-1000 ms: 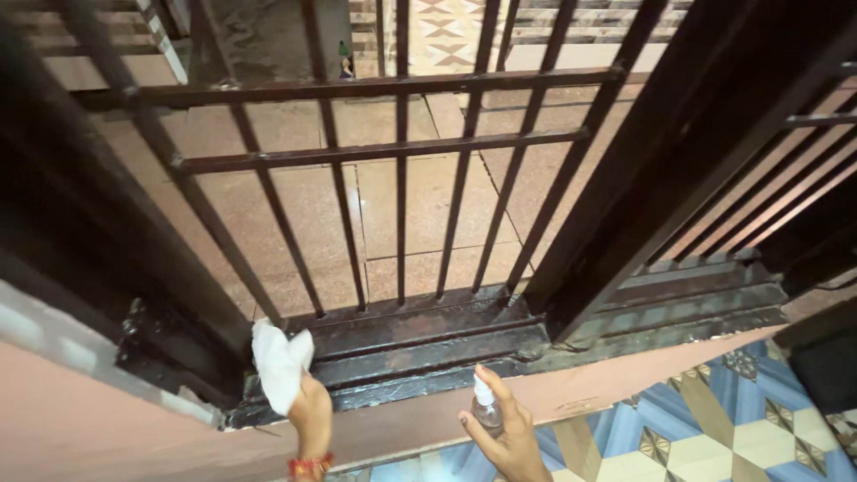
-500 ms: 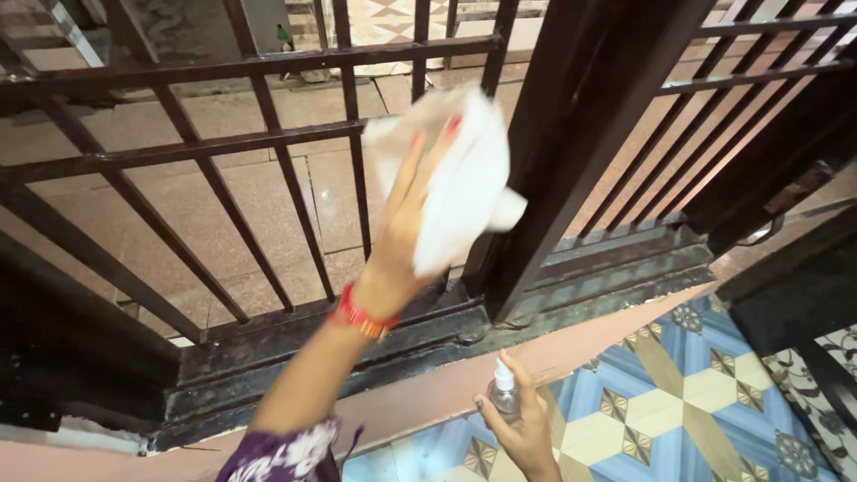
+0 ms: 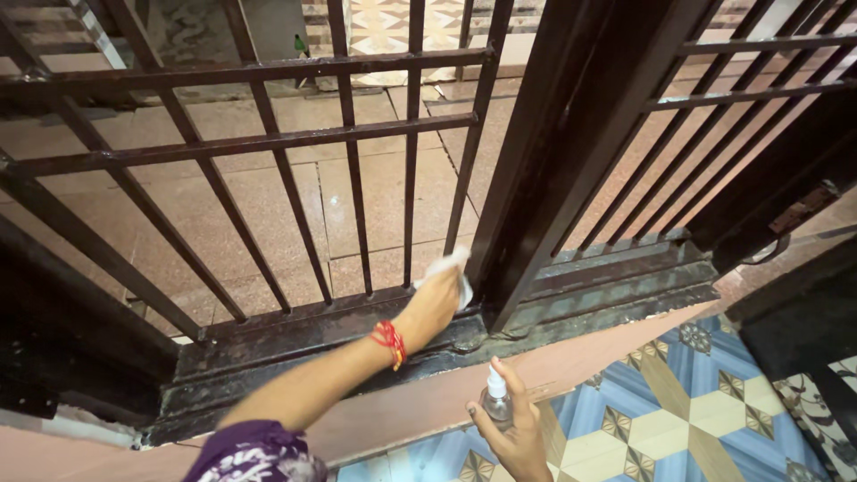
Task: The person cleans a dark metal window grille by spraying a clear liquid from a small bottle and wiping the bars and frame with a white cloth. The person repeatedly sprays and wipes different sections of the grille.
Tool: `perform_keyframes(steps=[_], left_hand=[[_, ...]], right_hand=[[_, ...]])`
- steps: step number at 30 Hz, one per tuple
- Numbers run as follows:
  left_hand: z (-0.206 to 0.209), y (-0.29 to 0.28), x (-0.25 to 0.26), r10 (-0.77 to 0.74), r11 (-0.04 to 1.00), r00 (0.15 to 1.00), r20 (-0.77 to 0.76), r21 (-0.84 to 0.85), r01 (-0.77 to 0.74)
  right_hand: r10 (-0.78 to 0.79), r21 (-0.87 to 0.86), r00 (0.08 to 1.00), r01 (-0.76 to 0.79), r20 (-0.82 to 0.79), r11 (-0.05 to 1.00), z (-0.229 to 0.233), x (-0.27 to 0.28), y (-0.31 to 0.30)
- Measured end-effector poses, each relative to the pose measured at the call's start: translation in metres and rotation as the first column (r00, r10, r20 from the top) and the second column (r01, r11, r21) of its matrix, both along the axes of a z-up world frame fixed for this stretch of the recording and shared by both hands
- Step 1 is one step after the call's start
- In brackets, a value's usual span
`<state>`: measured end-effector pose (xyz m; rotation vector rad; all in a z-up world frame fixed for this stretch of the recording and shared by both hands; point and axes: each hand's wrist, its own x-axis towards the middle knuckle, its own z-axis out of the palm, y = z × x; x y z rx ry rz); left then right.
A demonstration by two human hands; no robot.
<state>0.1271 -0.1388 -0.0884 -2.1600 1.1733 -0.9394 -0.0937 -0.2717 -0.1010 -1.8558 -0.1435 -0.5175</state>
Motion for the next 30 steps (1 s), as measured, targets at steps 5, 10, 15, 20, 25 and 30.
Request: perform_keyframes(steps=[5,10,15,20,25,30], left_hand=[[-0.051,-0.006,0.009,-0.174,0.959,0.902,-0.396,-0.275,0.064],[-0.018,0.013,-0.025,-0.334,0.820,0.623,-0.707,-0.544,-0.177],[0.032,0.081,-0.046,-0.908,0.055,0.220,-0.358,-0.620,-0.783],[0.072,0.186,-0.083,-0.333,-0.601,0.930,0.155,-0.795,-0.083],[0.125,0.250,-0.066,0.016,-0.103,0.936,0.352,-0.930,0.352],[0.218,0.244,-0.010,0.289,0.266,0.933,0.214,-0.954,0.137]], right_hand=[[0.004,0.005,1.000,-0.004,0.018,1.000,0.001,0.000,0.001],[0.022,0.014,1.000,-0.022,0.002,1.000,-0.002,0.003,0.003],[0.030,-0.035,0.988,-0.025,0.155,0.999,-0.007,0.016,0.010],[0.064,0.027,0.997,-0.065,0.037,0.998,-0.009,0.024,0.024],[0.108,0.046,0.990,-0.112,0.093,0.993,-0.012,0.034,0.048],[0.093,0.014,0.993,-0.094,0.066,0.995,-0.015,0.033,0.063]])
